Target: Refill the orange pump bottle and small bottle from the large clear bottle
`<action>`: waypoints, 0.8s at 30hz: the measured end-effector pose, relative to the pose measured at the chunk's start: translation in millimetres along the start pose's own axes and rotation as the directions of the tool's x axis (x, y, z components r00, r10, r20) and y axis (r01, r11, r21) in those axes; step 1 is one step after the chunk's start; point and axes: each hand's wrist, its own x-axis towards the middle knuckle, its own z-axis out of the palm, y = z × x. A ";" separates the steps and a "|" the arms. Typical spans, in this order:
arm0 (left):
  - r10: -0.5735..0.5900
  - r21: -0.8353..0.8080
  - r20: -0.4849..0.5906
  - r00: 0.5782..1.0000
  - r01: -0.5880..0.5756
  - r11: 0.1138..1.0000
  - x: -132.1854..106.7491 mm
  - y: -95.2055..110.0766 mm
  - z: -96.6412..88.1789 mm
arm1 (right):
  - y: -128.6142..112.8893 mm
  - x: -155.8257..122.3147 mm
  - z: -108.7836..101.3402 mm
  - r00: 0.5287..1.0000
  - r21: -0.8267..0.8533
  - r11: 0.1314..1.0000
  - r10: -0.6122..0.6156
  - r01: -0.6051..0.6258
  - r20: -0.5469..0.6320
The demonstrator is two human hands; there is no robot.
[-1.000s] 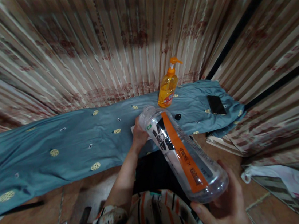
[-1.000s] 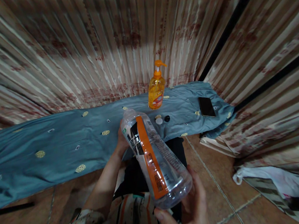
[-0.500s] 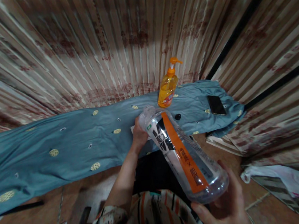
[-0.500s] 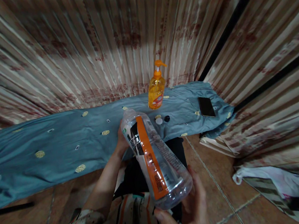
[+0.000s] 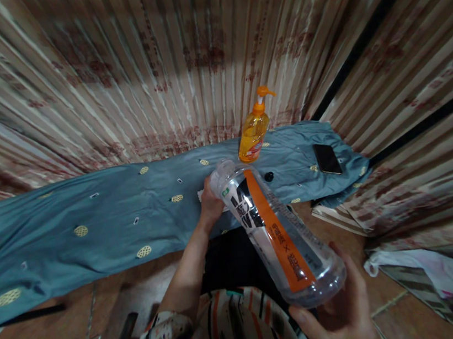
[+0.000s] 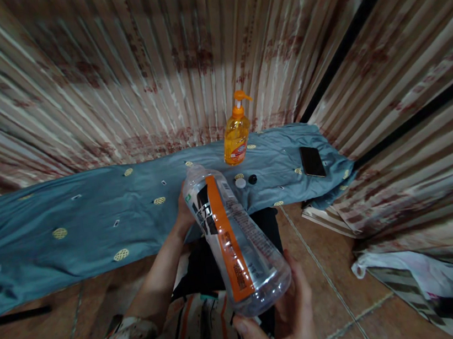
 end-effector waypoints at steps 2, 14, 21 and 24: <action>-0.016 0.018 -0.023 1.000 0.016 1.000 -0.2 0.9 0.5 | 2.8 0.5 -0.9 1.000 0.011 1.000 -0.001 0.001 0.000; -0.046 0.037 -0.034 0.998 0.047 0.998 -0.3 3.9 1.5 | 8.1 1.0 -2.9 1.000 0.009 0.999 -0.030 0.030 0.005; -0.037 0.039 -0.031 0.999 0.038 0.999 -0.9 -1.5 2.3 | -2.5 0.0 1.1 1.000 -0.005 1.000 0.007 -0.007 -0.008; -0.025 0.029 -0.036 0.999 0.026 0.999 -0.7 -2.0 2.3 | -2.7 -0.5 1.6 1.000 -0.002 1.000 0.016 -0.016 -0.010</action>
